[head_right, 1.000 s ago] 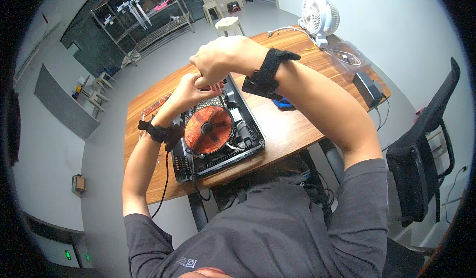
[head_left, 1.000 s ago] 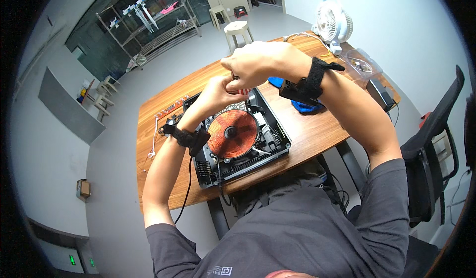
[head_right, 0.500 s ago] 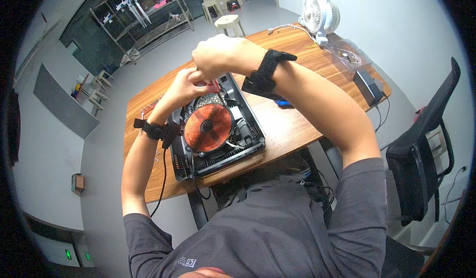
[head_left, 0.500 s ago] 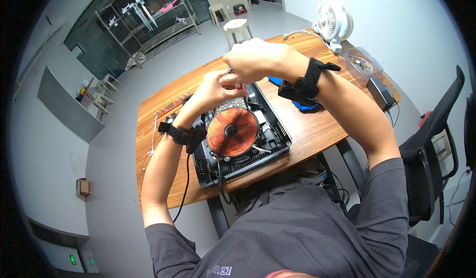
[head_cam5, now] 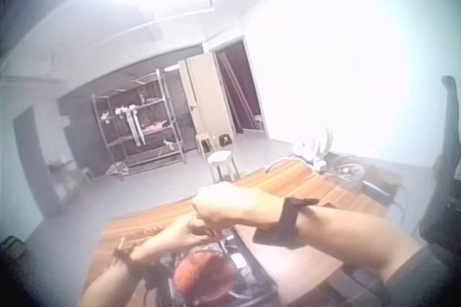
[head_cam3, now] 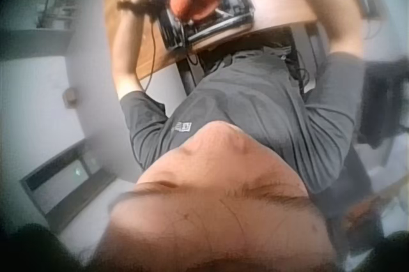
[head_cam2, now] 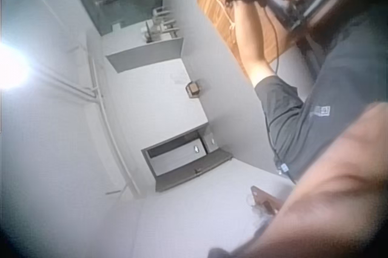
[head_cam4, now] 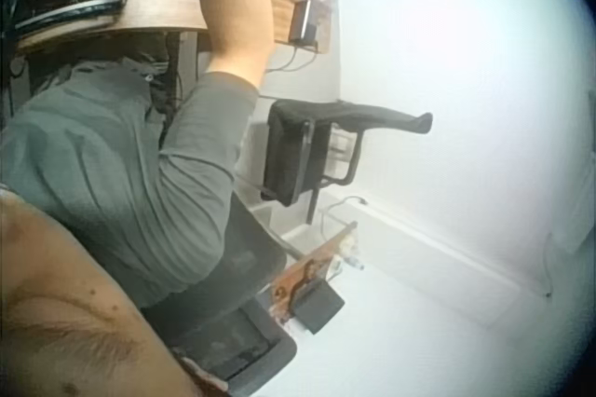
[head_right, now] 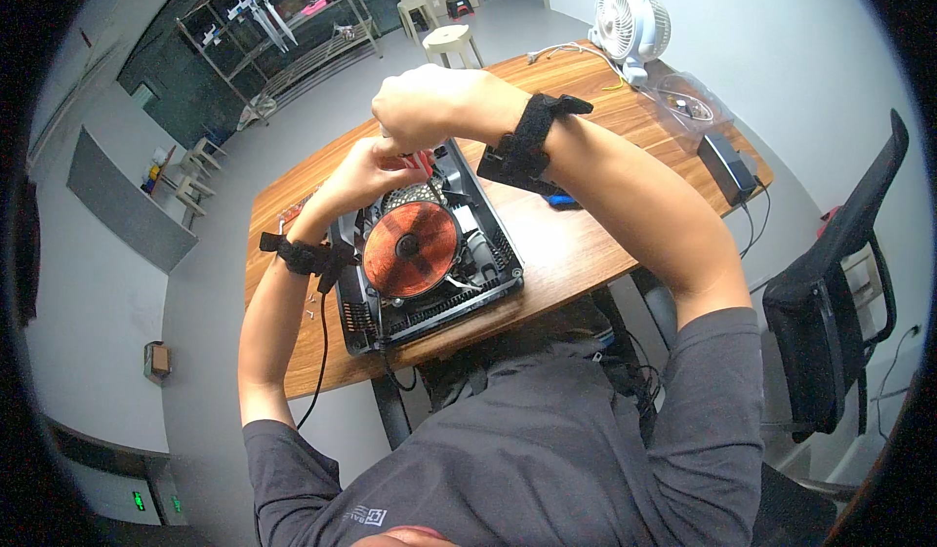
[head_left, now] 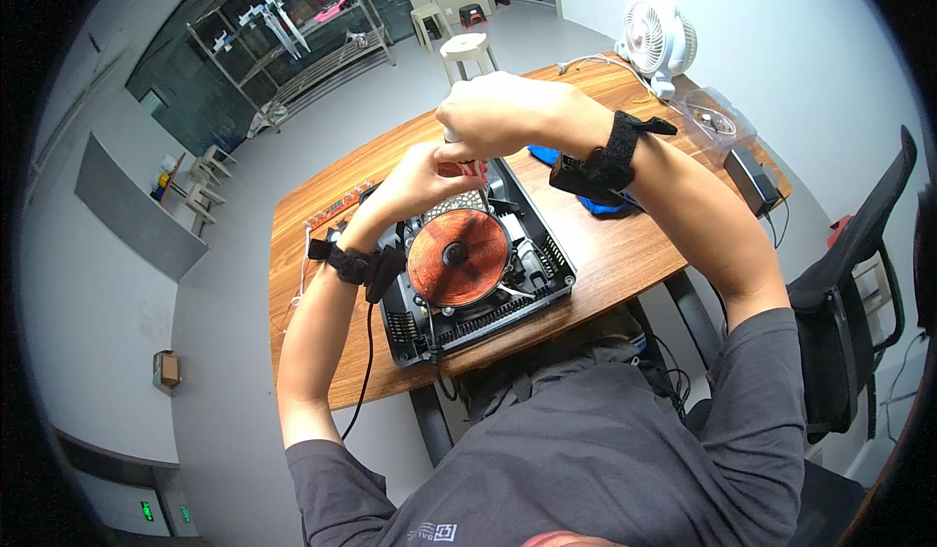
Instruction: The person wipes the interior of a black plastic casing with a blue cloth, then places a copper-colored circular component inside. They use a screwdriver to fasten screws and connect wires to the internal circuitry, securing the assembly.
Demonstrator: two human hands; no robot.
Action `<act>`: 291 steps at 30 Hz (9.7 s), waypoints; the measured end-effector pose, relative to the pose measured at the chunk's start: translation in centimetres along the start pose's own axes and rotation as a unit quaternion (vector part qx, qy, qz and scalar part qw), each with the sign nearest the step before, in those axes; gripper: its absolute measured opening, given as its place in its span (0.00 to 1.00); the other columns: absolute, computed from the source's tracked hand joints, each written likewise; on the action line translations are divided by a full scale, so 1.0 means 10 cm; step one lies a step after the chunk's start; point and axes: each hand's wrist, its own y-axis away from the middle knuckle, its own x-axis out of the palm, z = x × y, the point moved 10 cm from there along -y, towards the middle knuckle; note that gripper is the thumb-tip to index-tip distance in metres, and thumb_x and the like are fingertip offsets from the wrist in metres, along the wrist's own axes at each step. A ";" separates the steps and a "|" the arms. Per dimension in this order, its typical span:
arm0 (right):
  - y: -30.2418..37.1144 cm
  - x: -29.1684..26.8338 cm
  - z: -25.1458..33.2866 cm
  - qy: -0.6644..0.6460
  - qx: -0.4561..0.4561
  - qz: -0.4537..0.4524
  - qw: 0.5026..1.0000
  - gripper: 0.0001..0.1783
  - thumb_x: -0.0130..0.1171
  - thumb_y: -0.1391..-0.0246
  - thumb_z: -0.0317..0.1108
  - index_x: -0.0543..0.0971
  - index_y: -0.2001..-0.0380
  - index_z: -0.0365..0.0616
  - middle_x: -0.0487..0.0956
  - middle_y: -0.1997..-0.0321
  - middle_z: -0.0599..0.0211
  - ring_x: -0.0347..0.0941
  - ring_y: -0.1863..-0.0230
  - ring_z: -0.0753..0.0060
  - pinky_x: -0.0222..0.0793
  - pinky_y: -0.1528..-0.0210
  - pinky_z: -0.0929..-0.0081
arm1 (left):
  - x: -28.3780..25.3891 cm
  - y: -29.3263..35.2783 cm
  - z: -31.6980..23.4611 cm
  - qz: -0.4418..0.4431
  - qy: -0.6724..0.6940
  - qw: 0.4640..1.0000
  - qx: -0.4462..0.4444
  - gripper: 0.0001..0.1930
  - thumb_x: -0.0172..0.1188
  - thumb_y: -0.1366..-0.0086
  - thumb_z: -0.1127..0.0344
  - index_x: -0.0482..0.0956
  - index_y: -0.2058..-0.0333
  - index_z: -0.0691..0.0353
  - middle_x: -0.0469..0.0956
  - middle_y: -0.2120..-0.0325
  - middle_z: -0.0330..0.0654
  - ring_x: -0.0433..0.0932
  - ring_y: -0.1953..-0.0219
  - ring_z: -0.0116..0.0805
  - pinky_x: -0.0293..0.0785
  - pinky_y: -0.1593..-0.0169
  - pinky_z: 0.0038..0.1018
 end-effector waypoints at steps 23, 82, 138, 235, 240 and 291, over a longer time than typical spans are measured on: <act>0.33 -0.32 -0.64 0.015 0.078 -0.049 0.996 0.28 0.58 0.37 0.55 0.83 0.67 0.35 0.84 0.70 0.44 0.83 0.65 0.43 0.79 0.58 0.55 | 0.54 -0.05 0.36 0.163 -0.259 0.952 0.009 0.16 0.64 0.37 0.61 0.84 0.53 0.63 0.85 0.62 0.55 0.83 0.60 0.52 0.78 0.53 0.41; 0.92 0.78 -1.18 -0.137 0.232 -0.205 0.941 0.18 0.69 0.41 0.39 0.84 0.57 0.33 0.85 0.67 0.43 0.86 0.66 0.61 0.78 0.64 0.69 | -1.15 2.71 1.95 -0.167 -0.145 0.940 -0.260 0.12 0.64 0.35 0.67 0.86 0.57 0.69 0.86 0.61 0.55 0.86 0.59 0.48 0.80 0.51 0.37; 1.14 2.39 -2.33 -0.011 0.275 0.124 0.953 0.42 0.54 0.35 0.58 0.53 0.27 0.54 0.58 0.30 0.42 0.56 0.32 0.30 0.61 0.39 0.26 | -1.42 1.61 1.67 -0.100 -0.312 0.900 -0.288 0.22 0.73 0.43 0.65 0.83 0.49 0.57 0.85 0.57 0.52 0.83 0.52 0.52 0.78 0.47 0.41; 0.17 -0.43 -0.70 -0.640 0.073 -0.343 0.683 0.26 0.51 0.28 0.52 0.73 0.41 0.42 0.80 0.57 0.64 0.77 0.60 0.77 0.76 0.57 0.74 | -1.26 0.77 -0.37 -0.349 -0.139 0.923 0.081 0.20 0.71 0.38 0.67 0.78 0.48 0.59 0.74 0.62 0.38 0.75 0.60 0.25 0.77 0.56 0.25; -0.10 -0.21 -0.22 -0.572 -0.042 -0.236 0.784 0.25 0.65 0.39 0.42 0.77 0.44 0.40 0.82 0.53 0.60 0.78 0.55 0.71 0.76 0.50 0.69 | -1.16 0.69 -0.59 -0.340 -0.182 0.918 0.091 0.22 0.72 0.41 0.67 0.77 0.49 0.64 0.75 0.61 0.43 0.78 0.58 0.36 0.76 0.51 0.31; -0.28 -0.02 -0.34 -0.601 -0.007 -0.353 0.717 0.26 0.61 0.40 0.25 0.68 0.40 0.39 0.78 0.46 0.58 0.75 0.43 0.67 0.70 0.38 0.67 | -1.11 0.70 -0.20 -0.398 0.213 0.891 0.040 0.21 0.68 0.33 0.65 0.66 0.51 0.64 0.79 0.66 0.41 0.80 0.66 0.25 0.78 0.63 0.22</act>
